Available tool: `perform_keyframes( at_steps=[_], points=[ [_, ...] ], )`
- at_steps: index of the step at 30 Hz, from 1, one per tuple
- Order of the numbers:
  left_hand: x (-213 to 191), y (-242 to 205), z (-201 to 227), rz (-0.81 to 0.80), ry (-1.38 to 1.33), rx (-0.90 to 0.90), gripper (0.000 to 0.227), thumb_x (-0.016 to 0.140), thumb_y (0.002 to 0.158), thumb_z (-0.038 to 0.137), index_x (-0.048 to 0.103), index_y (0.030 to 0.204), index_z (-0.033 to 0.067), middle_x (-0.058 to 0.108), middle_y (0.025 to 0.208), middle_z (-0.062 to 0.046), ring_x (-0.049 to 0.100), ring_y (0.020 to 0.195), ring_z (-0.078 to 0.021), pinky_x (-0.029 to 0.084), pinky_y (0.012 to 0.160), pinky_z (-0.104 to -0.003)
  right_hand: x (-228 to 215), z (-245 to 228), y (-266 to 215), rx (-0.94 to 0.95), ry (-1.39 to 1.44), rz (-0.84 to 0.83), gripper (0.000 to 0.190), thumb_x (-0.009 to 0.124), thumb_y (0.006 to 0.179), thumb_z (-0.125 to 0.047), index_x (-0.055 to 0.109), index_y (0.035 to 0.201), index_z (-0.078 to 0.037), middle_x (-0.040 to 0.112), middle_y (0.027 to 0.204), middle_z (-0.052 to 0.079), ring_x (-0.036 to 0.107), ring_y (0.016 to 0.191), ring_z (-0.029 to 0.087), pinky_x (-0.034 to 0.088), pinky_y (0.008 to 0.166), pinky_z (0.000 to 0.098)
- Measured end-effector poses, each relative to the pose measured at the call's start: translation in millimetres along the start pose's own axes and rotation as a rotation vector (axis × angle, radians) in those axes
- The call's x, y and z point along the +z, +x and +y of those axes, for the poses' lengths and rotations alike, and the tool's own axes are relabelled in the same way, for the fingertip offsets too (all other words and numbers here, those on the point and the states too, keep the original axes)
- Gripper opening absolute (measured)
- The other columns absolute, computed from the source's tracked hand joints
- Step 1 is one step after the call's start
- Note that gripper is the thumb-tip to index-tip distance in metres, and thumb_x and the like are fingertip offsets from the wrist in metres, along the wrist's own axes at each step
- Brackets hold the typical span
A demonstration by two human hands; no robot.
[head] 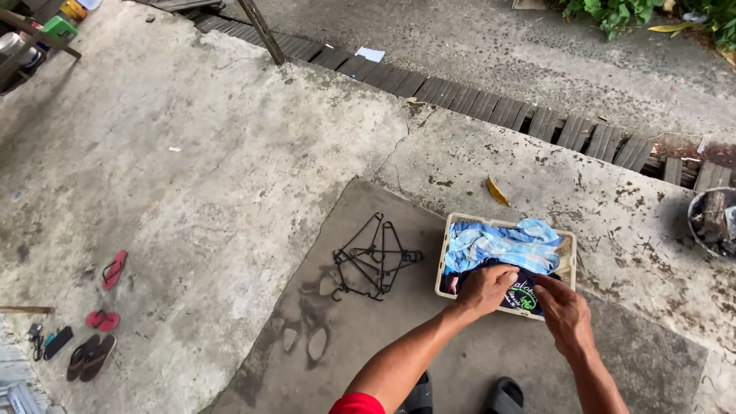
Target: Placing shirts on hangers and hanging them on a clothesline outdoors.
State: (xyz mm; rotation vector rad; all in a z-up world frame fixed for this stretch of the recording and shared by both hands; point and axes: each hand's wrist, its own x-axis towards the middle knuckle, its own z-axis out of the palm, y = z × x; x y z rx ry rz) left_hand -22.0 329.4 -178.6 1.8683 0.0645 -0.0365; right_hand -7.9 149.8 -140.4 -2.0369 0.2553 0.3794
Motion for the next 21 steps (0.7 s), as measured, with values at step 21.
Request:
perform_keyframes(
  at_steps=[21],
  points=[
    [96.8,121.1,-295.4,-0.011,0.036,-0.086,0.036,0.050,0.107,0.032,0.068,0.129,0.0090,0.071,0.120,-0.023,0.065,0.118,-0.0419,0.051,0.104,-0.052,130.5,243.7,245.8,-0.235,-0.210,-0.051,0.035,0.064,0.102,-0.038,0.072,0.132,-0.021,0.074,0.116,0.017,0.066,0.113,0.045,0.051,0.096,0.0573]
  ],
)
